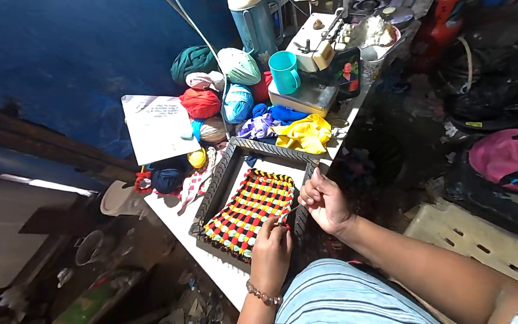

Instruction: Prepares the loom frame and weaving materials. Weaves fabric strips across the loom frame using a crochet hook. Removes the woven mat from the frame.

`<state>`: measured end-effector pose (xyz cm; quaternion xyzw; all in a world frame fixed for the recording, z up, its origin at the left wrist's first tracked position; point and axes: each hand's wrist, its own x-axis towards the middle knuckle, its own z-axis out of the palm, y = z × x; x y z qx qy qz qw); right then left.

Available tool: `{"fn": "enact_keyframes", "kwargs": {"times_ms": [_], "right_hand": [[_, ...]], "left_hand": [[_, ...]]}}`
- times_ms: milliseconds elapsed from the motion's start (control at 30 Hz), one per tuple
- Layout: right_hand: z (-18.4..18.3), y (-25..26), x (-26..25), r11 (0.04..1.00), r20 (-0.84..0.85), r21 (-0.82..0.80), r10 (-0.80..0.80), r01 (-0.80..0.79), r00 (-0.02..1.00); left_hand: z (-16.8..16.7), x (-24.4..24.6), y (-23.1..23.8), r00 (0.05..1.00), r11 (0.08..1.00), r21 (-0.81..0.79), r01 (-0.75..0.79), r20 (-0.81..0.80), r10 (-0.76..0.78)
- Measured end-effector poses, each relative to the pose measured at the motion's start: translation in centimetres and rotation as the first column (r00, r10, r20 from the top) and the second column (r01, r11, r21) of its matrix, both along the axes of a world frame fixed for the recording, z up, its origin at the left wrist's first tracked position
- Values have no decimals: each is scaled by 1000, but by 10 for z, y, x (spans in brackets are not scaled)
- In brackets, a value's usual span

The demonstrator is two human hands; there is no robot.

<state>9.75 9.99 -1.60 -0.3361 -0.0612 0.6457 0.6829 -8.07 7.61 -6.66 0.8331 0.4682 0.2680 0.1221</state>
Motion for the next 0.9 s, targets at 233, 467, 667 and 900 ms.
{"fn": "enact_keyframes", "kwargs": {"times_ms": [233, 467, 667, 900], "right_hand": [[-26, -17, 3, 848, 264, 478, 111, -230, 958], [-29, -20, 10, 674, 521, 575, 136, -464, 843], [-2, 6, 15, 816, 293, 389, 330, -427, 897], [8, 19, 12, 825, 296, 330, 372, -459, 880]], "left_hand": [[-2, -10, -5, 966, 989, -144, -20, 253, 57], [-7, -13, -7, 947, 986, -162, -41, 307, 90], [6, -19, 9, 972, 961, -247, 124, 225, -67], [6, -21, 31, 963, 968, -22, 251, 108, -247]]}}
